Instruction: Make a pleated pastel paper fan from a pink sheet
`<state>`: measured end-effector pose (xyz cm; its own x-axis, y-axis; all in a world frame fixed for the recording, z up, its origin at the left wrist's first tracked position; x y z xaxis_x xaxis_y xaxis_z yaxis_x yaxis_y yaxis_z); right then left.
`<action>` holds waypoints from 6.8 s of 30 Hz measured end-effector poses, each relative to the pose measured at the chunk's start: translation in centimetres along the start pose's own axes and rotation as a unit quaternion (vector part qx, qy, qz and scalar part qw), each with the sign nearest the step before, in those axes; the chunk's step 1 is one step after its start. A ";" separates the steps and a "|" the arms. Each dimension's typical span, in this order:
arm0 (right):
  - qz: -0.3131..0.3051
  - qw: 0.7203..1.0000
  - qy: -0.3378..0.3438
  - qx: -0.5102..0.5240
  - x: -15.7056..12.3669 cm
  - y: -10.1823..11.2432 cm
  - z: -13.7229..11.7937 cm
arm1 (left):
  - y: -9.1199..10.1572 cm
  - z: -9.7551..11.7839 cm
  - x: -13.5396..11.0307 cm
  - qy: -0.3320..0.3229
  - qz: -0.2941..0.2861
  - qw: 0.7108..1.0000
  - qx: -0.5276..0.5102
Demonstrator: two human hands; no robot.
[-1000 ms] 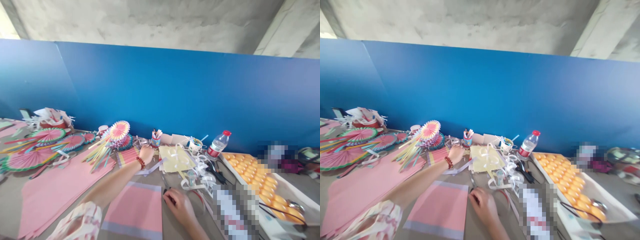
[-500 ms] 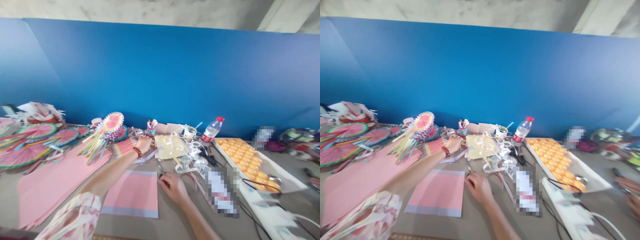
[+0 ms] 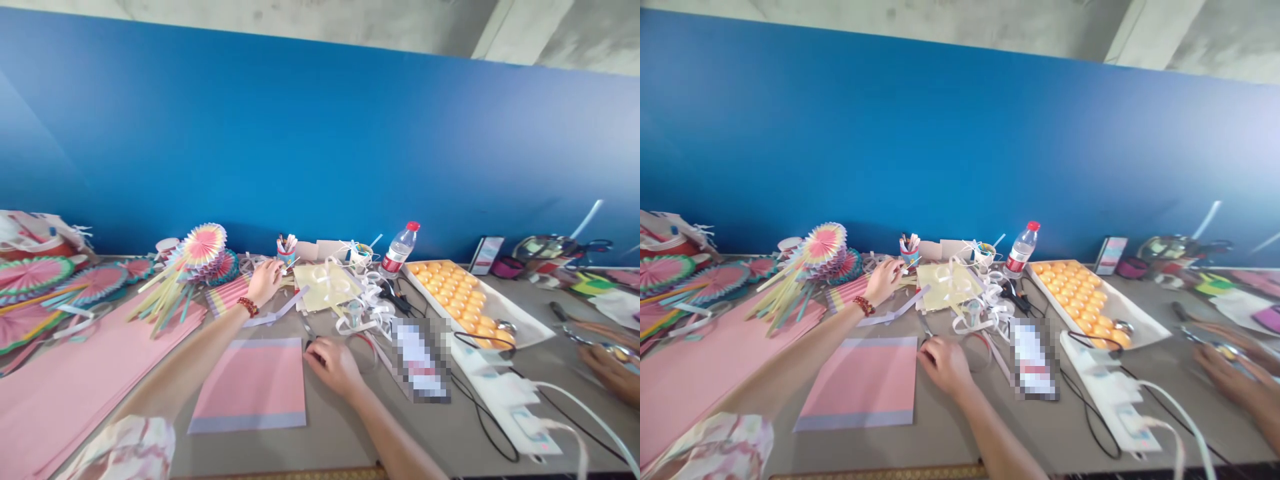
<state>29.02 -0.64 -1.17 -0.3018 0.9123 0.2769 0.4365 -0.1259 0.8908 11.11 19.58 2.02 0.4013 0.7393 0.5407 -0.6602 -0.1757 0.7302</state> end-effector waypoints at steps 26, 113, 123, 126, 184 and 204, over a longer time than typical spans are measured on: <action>-0.008 1.000 -0.009 -0.008 -0.1 -0.1 0.0 | -3.4 0.9 -2.3 0.031 -0.142 0.989 0.043; 0.019 1.000 -0.004 -0.019 -0.4 0.1 -0.1 | 2.0 2.8 -7.3 -0.013 -0.116 0.993 0.011; 0.045 0.998 -0.019 -0.033 -0.3 -0.1 0.1 | 4.5 4.7 -12.7 -0.097 -0.215 0.969 -0.070; 0.040 0.999 -0.005 -0.019 -0.2 0.4 -0.3 | 4.9 5.8 -15.2 -0.126 -0.285 0.948 -0.069; -0.030 0.995 0.078 0.060 -2.7 6.1 -7.6 | 13.3 9.0 -16.7 0.194 -0.168 0.918 -0.303; -0.023 0.994 0.036 -0.098 2.1 5.1 -2.6 | 13.5 1.1 -18.7 0.245 -0.085 0.940 -0.221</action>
<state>28.34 -0.36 4.87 -0.3810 0.8895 0.2523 0.2497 -0.1638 0.9544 -4.58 2.64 2.21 0.2555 0.9621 0.0956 -0.8559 0.1791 0.4852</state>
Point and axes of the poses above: each hand's wrist, its own x-axis towards the middle knuckle, its own y-axis out of the back of the hand, z = x × y, the point moved 3 cm from there along x, towards the middle knuckle, and after that the axes turned 10 degrees about -x, right-handed, at the moved point
